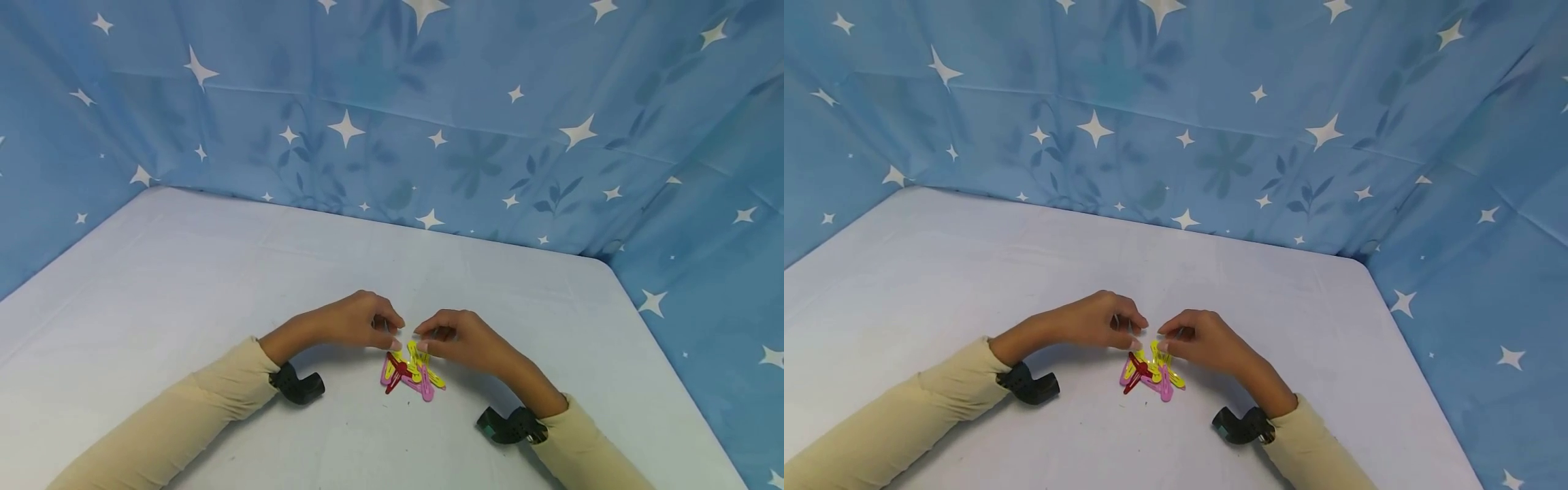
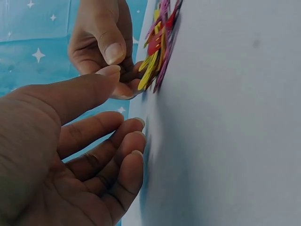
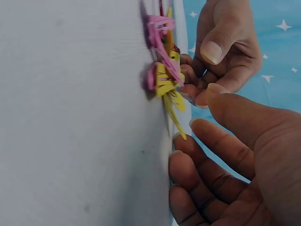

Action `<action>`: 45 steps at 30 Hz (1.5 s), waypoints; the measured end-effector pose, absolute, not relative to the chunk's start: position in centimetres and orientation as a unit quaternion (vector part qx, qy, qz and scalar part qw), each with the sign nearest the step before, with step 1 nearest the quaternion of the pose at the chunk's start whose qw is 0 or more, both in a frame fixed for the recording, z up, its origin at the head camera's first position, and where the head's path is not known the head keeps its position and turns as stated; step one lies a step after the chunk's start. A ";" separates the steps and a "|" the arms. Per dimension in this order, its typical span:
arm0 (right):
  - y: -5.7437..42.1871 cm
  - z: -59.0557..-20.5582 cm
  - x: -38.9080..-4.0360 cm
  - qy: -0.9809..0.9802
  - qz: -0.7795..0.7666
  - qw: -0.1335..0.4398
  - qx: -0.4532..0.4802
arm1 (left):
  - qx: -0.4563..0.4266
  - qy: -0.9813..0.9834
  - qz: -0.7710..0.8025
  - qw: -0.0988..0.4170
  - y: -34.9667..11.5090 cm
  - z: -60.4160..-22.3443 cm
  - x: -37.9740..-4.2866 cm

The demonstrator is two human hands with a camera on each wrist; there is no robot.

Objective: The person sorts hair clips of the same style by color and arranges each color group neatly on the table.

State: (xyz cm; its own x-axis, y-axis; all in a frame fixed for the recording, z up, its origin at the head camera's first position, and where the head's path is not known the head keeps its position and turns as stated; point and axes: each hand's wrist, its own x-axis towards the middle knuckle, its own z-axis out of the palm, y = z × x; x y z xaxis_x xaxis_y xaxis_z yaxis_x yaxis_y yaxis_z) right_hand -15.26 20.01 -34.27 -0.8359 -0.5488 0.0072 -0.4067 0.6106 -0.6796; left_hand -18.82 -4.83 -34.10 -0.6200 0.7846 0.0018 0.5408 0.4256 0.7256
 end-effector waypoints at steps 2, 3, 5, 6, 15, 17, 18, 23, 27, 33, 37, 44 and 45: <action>19.9 -34.4 -15.2 0.891 -0.349 0.101 -0.271 | 0.399 0.830 0.351 0.170 -4.8 -34.2 -18.6; 19.8 -34.4 -15.2 0.891 -0.349 0.102 -0.272 | 0.398 0.831 0.349 0.170 -4.8 -34.3 -18.6; 19.8 -34.4 -15.1 0.890 -0.349 0.105 -0.275 | 0.399 0.830 0.351 0.172 -4.7 -34.5 -18.4; 19.8 -34.4 -15.0 0.888 -0.350 0.107 -0.277 | 0.400 0.829 0.351 0.173 -4.7 -34.5 -18.3; 19.3 -34.8 -14.7 0.889 -0.348 0.080 -0.285 | 0.420 0.826 0.337 0.167 -4.5 -34.7 -17.9; 19.0 -34.9 -14.6 0.896 -0.343 0.072 -0.273 | 0.424 0.825 0.337 0.162 -4.4 -34.8 -17.8; 18.8 -34.9 -14.5 0.900 -0.340 0.070 -0.264 | 0.426 0.825 0.335 0.159 -4.3 -34.8 -17.8; 18.3 -35.0 -14.1 0.915 -0.324 0.069 -0.232 | 0.425 0.834 0.321 0.146 -4.1 -34.8 -17.5; 18.1 -35.0 -14.0 0.919 -0.318 0.073 -0.221 | 0.416 0.841 0.313 0.148 -4.0 -34.5 -17.1; 18.0 -35.0 -13.9 0.917 -0.328 0.079 -0.214 | 0.414 0.841 0.314 0.148 -4.0 -34.6 -17.0; 18.0 -34.9 -13.8 0.915 -0.337 0.085 -0.206 | 0.412 0.835 0.331 0.153 -4.0 -34.6 -17.1; 18.1 -34.9 -14.0 0.910 -0.349 0.091 -0.204 | 0.398 0.817 0.380 0.175 -3.9 -34.7 -17.3; 18.1 -34.9 -14.1 0.908 -0.353 0.093 -0.205 | 0.395 0.816 0.382 0.177 -3.9 -34.7 -17.3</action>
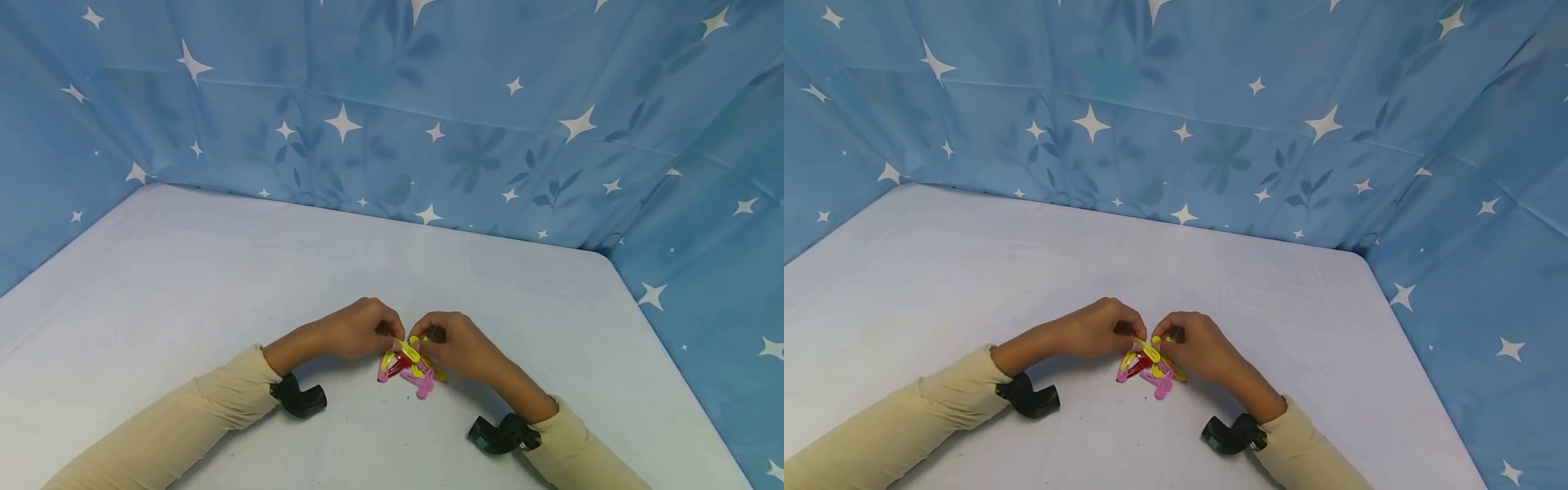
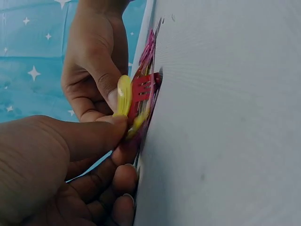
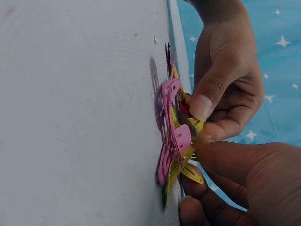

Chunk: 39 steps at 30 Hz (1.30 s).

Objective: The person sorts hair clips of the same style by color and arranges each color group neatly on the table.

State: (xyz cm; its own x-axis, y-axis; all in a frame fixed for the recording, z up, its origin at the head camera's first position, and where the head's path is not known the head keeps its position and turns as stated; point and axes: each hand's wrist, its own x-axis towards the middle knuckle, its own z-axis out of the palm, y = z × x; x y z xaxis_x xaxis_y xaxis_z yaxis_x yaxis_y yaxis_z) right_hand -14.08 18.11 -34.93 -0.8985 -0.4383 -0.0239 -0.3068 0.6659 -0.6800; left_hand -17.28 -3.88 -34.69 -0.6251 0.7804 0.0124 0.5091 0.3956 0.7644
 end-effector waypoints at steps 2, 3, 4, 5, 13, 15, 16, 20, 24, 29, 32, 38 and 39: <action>18.2 -35.0 -14.2 0.904 -0.362 0.094 -0.208 | 0.390 0.818 0.383 0.179 -3.9 -34.7 -17.4; 18.2 -35.0 -14.2 0.901 -0.368 0.095 -0.209 | 0.387 0.818 0.385 0.181 -3.9 -34.7 -17.4; 18.3 -35.0 -14.2 0.899 -0.374 0.093 -0.209 | 0.385 0.819 0.385 0.182 -3.9 -34.8 -17.4; 18.3 -35.0 -14.2 0.897 -0.380 0.090 -0.208 | 0.383 0.819 0.386 0.183 -3.9 -34.8 -17.4; 18.3 -34.8 -14.1 0.887 -0.409 0.078 -0.200 | 0.371 0.815 0.405 0.184 -4.0 -34.7 -17.3; 18.3 -34.8 -14.1 0.888 -0.408 0.075 -0.199 | 0.366 0.816 0.411 0.179 -4.0 -34.6 -17.4; 18.3 -34.8 -14.1 0.889 -0.406 0.072 -0.197 | 0.362 0.817 0.412 0.175 -4.1 -34.6 -17.4; 18.3 -34.7 -14.2 0.895 -0.402 0.059 -0.184 | 0.348 0.825 0.415 0.159 -4.1 -34.5 -17.5; 18.4 -34.8 -14.3 0.898 -0.405 0.046 -0.166 | 0.335 0.829 0.422 0.148 -4.1 -34.5 -17.7; 18.7 -34.9 -14.6 0.902 -0.410 0.031 -0.129 | 0.308 0.823 0.448 0.161 -4.2 -34.7 -17.9; 18.9 -34.9 -14.8 0.901 -0.418 0.025 -0.114 | 0.295 0.820 0.462 0.167 -4.3 -34.8 -18.0; 19.2 -34.8 -15.0 0.895 -0.430 0.024 -0.118 | 0.287 0.815 0.477 0.160 -4.3 -34.9 -18.1; 19.2 -34.8 -15.0 0.894 -0.431 0.027 -0.118 | 0.288 0.813 0.480 0.160 -4.3 -34.9 -18.1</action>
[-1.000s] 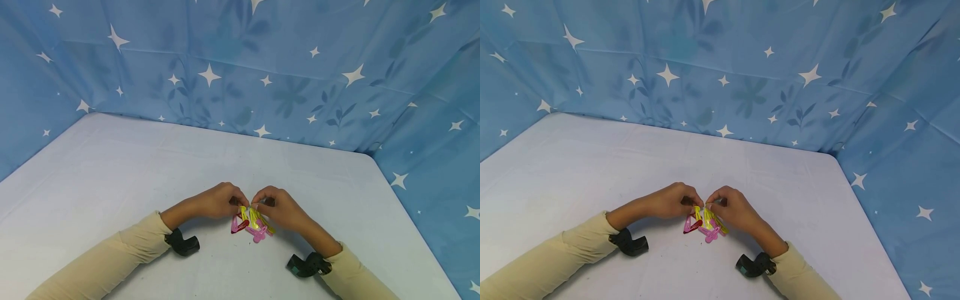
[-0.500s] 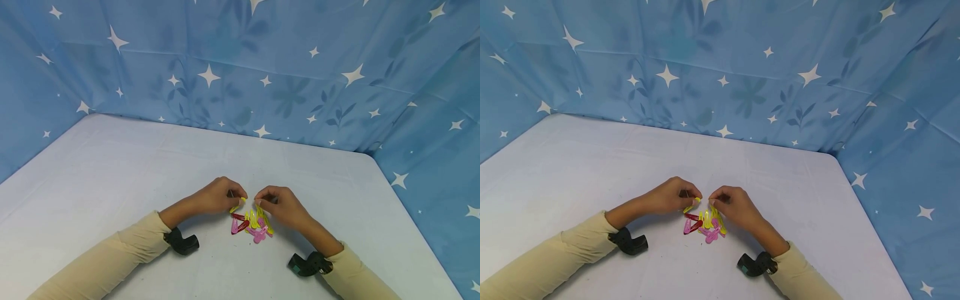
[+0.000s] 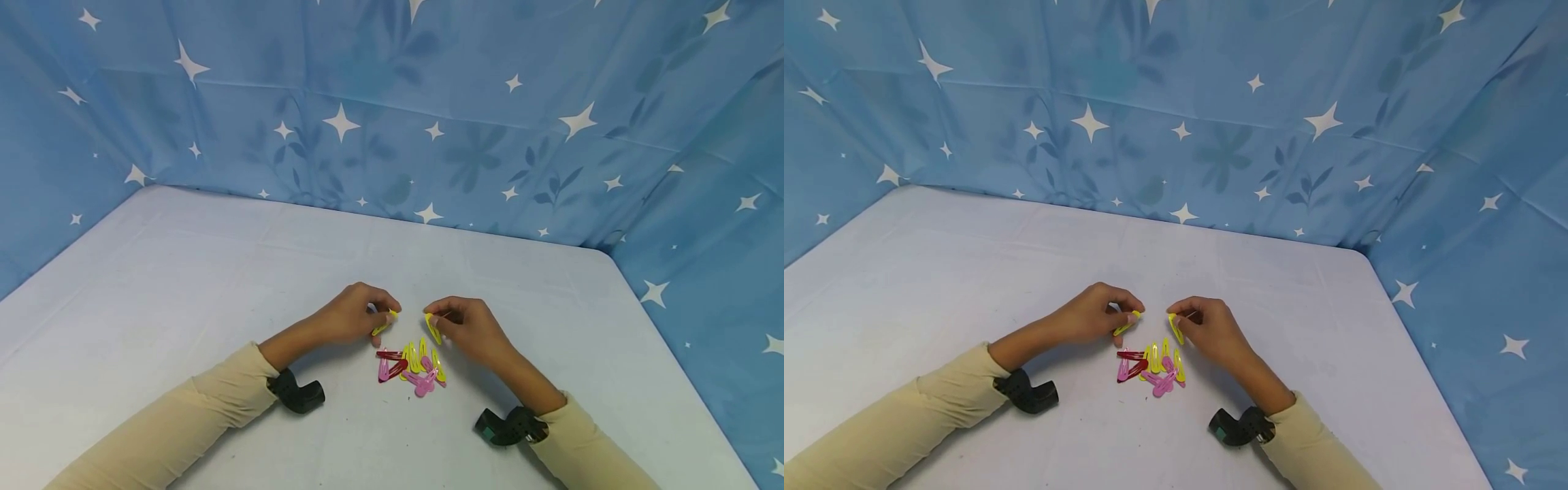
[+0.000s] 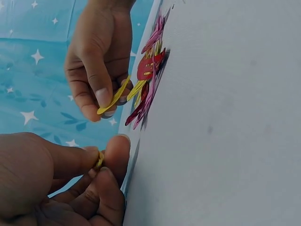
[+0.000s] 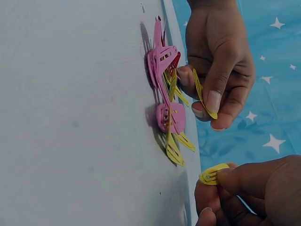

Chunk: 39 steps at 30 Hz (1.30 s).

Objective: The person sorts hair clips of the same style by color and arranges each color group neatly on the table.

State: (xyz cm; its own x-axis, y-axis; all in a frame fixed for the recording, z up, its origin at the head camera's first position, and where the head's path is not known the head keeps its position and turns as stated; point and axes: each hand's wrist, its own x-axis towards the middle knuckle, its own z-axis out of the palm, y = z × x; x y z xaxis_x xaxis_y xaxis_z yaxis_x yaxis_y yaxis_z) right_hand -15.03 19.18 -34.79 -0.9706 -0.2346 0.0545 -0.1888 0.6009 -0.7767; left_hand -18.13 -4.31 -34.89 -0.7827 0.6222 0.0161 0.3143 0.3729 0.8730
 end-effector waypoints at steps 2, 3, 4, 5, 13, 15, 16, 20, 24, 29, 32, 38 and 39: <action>19.2 -34.9 -15.0 0.894 -0.430 0.030 -0.121 | 0.286 0.812 0.482 0.160 -4.3 -34.8 -18.1; 19.2 -34.9 -15.0 0.894 -0.430 0.030 -0.121 | 0.287 0.816 0.478 0.154 -4.3 -34.8 -18.2; 19.2 -34.9 -15.0 0.895 -0.428 0.030 -0.121 | 0.289 0.820 0.472 0.147 -4.3 -34.8 -18.2; 19.2 -35.0 -15.0 0.896 -0.426 0.029 -0.121 | 0.289 0.824 0.467 0.141 -4.3 -34.8 -18.3; 19.2 -35.2 -15.2 0.897 -0.424 0.018 -0.126 | 0.273 0.846 0.442 0.116 -4.2 -34.7 -18.5; 19.2 -35.2 -15.3 0.893 -0.430 0.019 -0.131 | 0.271 0.847 0.442 0.116 -4.3 -34.6 -18.6; 19.2 -35.1 -15.3 0.892 -0.432 0.019 -0.132 | 0.269 0.848 0.442 0.116 -4.3 -34.5 -18.7; 19.4 -35.0 -15.6 0.893 -0.432 0.012 -0.130 | 0.265 0.847 0.448 0.110 -4.3 -34.2 -18.9; 19.6 -34.8 -15.9 0.890 -0.436 0.002 -0.134 | 0.255 0.846 0.456 0.106 -4.3 -34.1 -19.3; 19.8 -34.7 -16.4 0.881 -0.452 -0.004 -0.142 | 0.239 0.846 0.467 0.096 -4.7 -34.2 -19.9; 19.8 -34.6 -16.9 0.873 -0.467 -0.006 -0.140 | 0.231 0.840 0.481 0.099 -5.0 -34.3 -20.2; 19.7 -34.4 -18.0 0.864 -0.484 -0.012 -0.134 | 0.227 0.823 0.509 0.109 -5.2 -34.5 -21.3; 19.7 -34.4 -18.2 0.864 -0.484 -0.013 -0.135 | 0.227 0.822 0.510 0.109 -5.2 -34.6 -21.5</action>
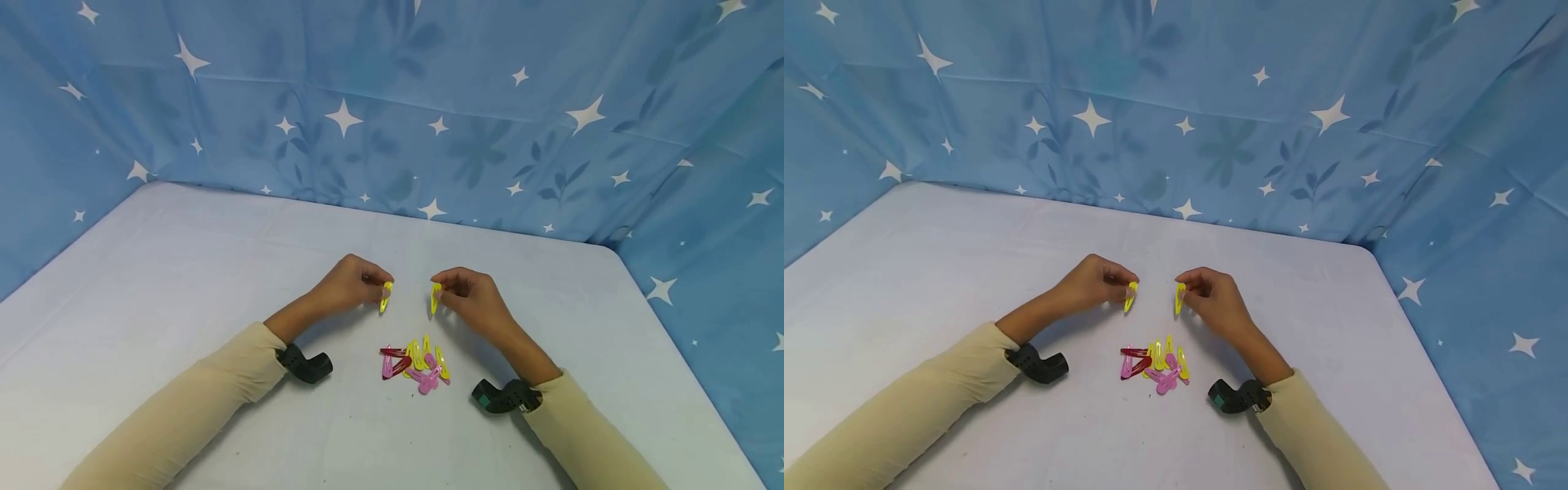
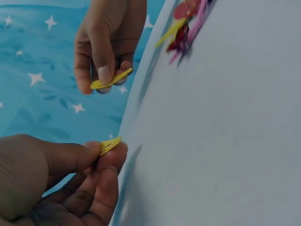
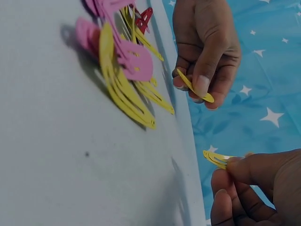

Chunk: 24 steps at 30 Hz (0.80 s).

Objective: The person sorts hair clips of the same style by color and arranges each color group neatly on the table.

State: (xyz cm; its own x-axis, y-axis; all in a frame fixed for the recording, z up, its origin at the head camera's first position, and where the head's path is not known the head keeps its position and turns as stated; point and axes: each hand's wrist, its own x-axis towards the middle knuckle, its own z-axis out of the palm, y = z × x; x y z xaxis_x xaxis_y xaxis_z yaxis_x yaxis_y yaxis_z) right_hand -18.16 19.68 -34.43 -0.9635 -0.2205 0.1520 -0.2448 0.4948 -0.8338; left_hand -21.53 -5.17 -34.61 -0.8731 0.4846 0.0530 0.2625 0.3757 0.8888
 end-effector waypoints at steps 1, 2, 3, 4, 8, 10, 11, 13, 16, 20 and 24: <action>19.7 -34.4 -18.3 -0.864 0.485 0.013 0.133 | 0.227 0.820 0.513 0.110 -5.1 -34.7 -21.8; 19.7 -34.5 -18.5 -0.865 0.484 0.013 0.133 | 0.225 0.820 0.515 0.110 -5.0 -34.7 -22.0; 19.7 -34.5 -18.6 -0.865 0.483 0.013 0.133 | 0.222 0.820 0.516 0.109 -5.0 -34.8 -22.3; 19.8 -34.6 -18.7 -0.866 0.481 0.013 0.135 | 0.221 0.821 0.516 0.107 -4.9 -34.8 -22.5; 19.9 -34.8 -19.3 -0.872 0.470 0.016 0.135 | 0.210 0.827 0.511 0.100 -4.5 -34.8 -23.4; 20.0 -34.9 -19.6 -0.875 0.467 0.015 0.129 | 0.208 0.829 0.509 0.099 -4.4 -34.8 -23.8; 20.0 -34.9 -19.8 -0.876 0.466 0.014 0.125 | 0.206 0.831 0.508 0.097 -4.3 -34.8 -24.0; 20.1 -34.8 -20.3 -0.878 0.464 0.013 0.117 | 0.202 0.834 0.505 0.095 -4.1 -34.8 -24.3; 20.3 -34.5 -21.0 -0.879 0.465 0.019 0.101 | 0.200 0.839 0.499 0.090 -3.8 -34.9 -24.8; 20.6 -34.2 -21.8 -0.882 0.462 0.032 0.083 | 0.196 0.841 0.497 0.092 -3.6 -35.0 -25.4; 20.7 -34.1 -22.4 -0.884 0.460 0.034 0.078 | 0.180 0.839 0.504 0.096 -3.5 -35.0 -25.9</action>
